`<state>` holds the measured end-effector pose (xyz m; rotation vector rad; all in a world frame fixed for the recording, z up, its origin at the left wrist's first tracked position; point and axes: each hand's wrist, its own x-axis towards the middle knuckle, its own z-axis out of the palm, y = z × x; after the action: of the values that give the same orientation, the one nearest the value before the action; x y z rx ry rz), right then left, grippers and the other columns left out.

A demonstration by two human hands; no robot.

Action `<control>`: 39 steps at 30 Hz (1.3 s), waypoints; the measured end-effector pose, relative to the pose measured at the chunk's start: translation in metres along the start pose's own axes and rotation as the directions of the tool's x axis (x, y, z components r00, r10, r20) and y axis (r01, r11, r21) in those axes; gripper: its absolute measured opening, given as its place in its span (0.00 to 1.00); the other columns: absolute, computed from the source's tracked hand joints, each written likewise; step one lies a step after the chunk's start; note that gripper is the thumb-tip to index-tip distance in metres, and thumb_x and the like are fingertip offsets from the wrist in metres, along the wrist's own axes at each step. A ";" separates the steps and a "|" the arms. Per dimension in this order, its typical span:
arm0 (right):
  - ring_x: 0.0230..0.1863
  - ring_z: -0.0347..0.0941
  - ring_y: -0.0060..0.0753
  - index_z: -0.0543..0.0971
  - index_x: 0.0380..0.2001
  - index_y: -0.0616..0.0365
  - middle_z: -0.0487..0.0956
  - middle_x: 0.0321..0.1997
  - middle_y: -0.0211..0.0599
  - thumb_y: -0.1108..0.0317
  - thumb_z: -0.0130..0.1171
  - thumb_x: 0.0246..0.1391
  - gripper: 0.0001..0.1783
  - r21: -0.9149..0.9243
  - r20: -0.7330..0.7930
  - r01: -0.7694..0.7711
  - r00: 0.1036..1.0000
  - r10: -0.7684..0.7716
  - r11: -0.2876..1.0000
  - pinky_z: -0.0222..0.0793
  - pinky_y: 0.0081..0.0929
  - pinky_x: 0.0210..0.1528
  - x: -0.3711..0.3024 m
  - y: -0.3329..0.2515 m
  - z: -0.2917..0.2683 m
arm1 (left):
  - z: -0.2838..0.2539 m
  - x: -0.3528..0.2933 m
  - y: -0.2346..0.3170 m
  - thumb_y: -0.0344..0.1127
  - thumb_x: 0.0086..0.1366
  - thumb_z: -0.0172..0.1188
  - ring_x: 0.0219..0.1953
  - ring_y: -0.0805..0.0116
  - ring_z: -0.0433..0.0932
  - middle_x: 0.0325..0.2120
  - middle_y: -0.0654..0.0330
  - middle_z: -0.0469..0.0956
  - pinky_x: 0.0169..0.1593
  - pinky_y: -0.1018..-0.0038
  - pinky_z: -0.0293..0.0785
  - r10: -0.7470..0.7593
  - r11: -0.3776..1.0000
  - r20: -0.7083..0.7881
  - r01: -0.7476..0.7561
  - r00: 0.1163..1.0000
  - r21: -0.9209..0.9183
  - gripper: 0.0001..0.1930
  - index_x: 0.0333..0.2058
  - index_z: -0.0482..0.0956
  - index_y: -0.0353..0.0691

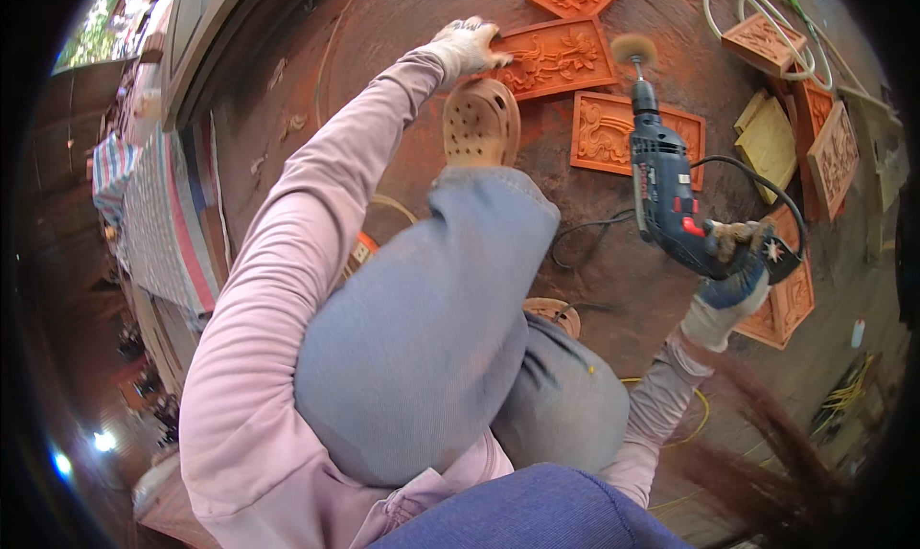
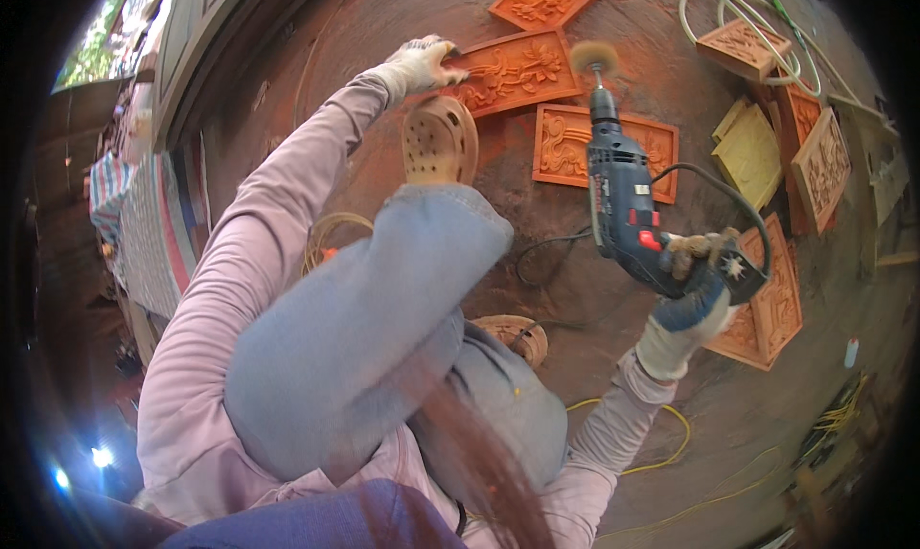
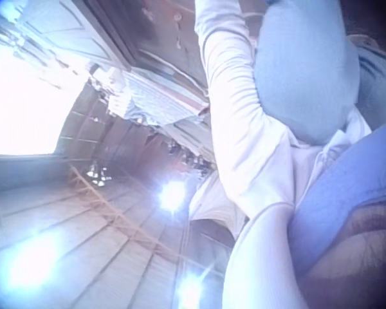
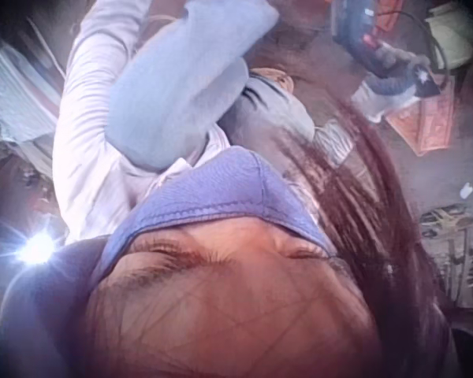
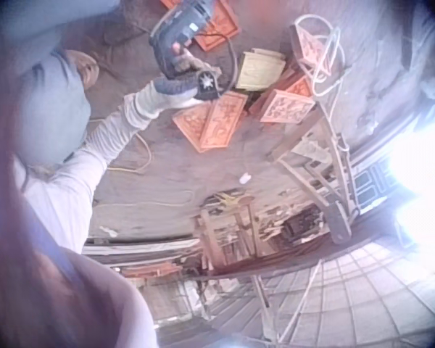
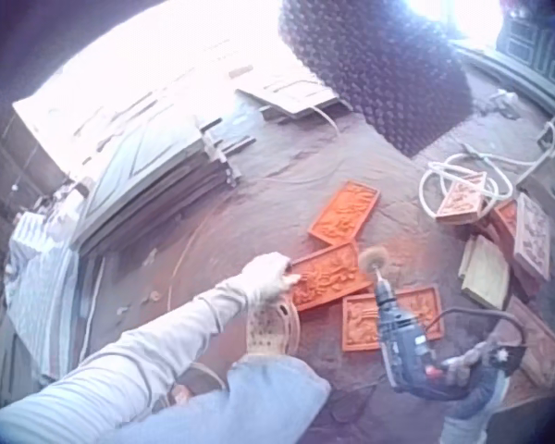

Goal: The person uses a power drill with a wire brush attachment to sand the surface of several orange rectangular wooden panels with carved designs. They work on each panel individually, then use a hose to blow dust off the finished pieces.

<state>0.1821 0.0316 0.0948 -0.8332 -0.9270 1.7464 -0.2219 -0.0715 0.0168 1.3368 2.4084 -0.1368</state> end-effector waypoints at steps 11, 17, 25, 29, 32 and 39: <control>0.20 0.64 0.23 0.69 0.29 0.58 0.69 0.21 0.31 0.58 0.53 0.59 0.14 0.041 0.061 -0.155 0.986 0.153 0.987 0.63 0.27 0.25 -0.038 0.087 0.013 | 0.099 -0.080 0.109 0.71 0.51 0.57 0.37 0.63 0.78 0.34 0.59 0.80 0.44 0.52 0.72 0.307 -0.343 0.651 0.719 0.694 -0.604 0.33 0.41 0.78 0.49; 0.16 0.62 0.24 0.71 0.25 0.61 0.66 0.15 0.32 0.62 0.52 0.61 0.15 0.010 0.107 -0.193 0.976 0.191 0.981 0.64 0.26 0.23 -0.025 0.069 0.007 | 0.107 -0.071 0.127 0.63 0.54 0.58 0.36 0.62 0.78 0.33 0.63 0.80 0.42 0.49 0.71 0.414 -0.428 0.626 0.748 0.661 -0.506 0.22 0.38 0.78 0.54; 0.16 0.64 0.22 0.72 0.24 0.61 0.69 0.16 0.32 0.65 0.54 0.60 0.13 -0.066 0.127 -0.349 0.926 0.355 0.935 0.62 0.22 0.21 -0.016 0.067 0.017 | 0.092 -0.098 0.103 0.60 0.58 0.54 0.41 0.57 0.78 0.37 0.59 0.79 0.47 0.39 0.67 0.376 -0.379 0.716 0.802 0.589 -0.462 0.21 0.40 0.77 0.53; 0.19 0.69 0.21 0.76 0.29 0.62 0.75 0.20 0.34 0.64 0.57 0.59 0.11 -0.048 0.149 -0.436 0.886 0.438 0.899 0.61 0.19 0.21 -0.028 0.089 0.022 | 0.116 -0.095 0.066 0.51 0.62 0.53 0.39 0.58 0.78 0.36 0.58 0.79 0.48 0.46 0.70 0.363 -0.445 0.730 0.796 0.579 -0.409 0.16 0.40 0.77 0.47; 0.20 0.71 0.23 0.75 0.31 0.64 0.76 0.21 0.36 0.65 0.57 0.58 0.11 -0.029 0.127 -0.448 0.885 0.448 0.893 0.63 0.21 0.21 -0.031 0.102 0.012 | 0.120 -0.093 0.069 0.53 0.59 0.55 0.35 0.57 0.79 0.30 0.59 0.80 0.47 0.43 0.69 0.376 -0.430 0.697 0.781 0.611 -0.453 0.15 0.34 0.78 0.49; 0.16 0.66 0.20 0.74 0.24 0.63 0.73 0.18 0.33 0.63 0.56 0.59 0.15 -0.215 -0.001 -0.135 0.990 0.138 0.967 0.62 0.18 0.20 -0.002 0.068 0.027 | 0.102 -0.036 0.119 0.47 0.61 0.57 0.29 0.64 0.79 0.27 0.60 0.80 0.42 0.59 0.76 0.367 -0.556 0.611 0.692 0.702 -0.460 0.13 0.33 0.78 0.45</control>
<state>0.1314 0.0061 0.0487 -1.0474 -1.1038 1.7924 -0.0770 -0.0627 -0.0527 -0.4535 0.8700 1.1488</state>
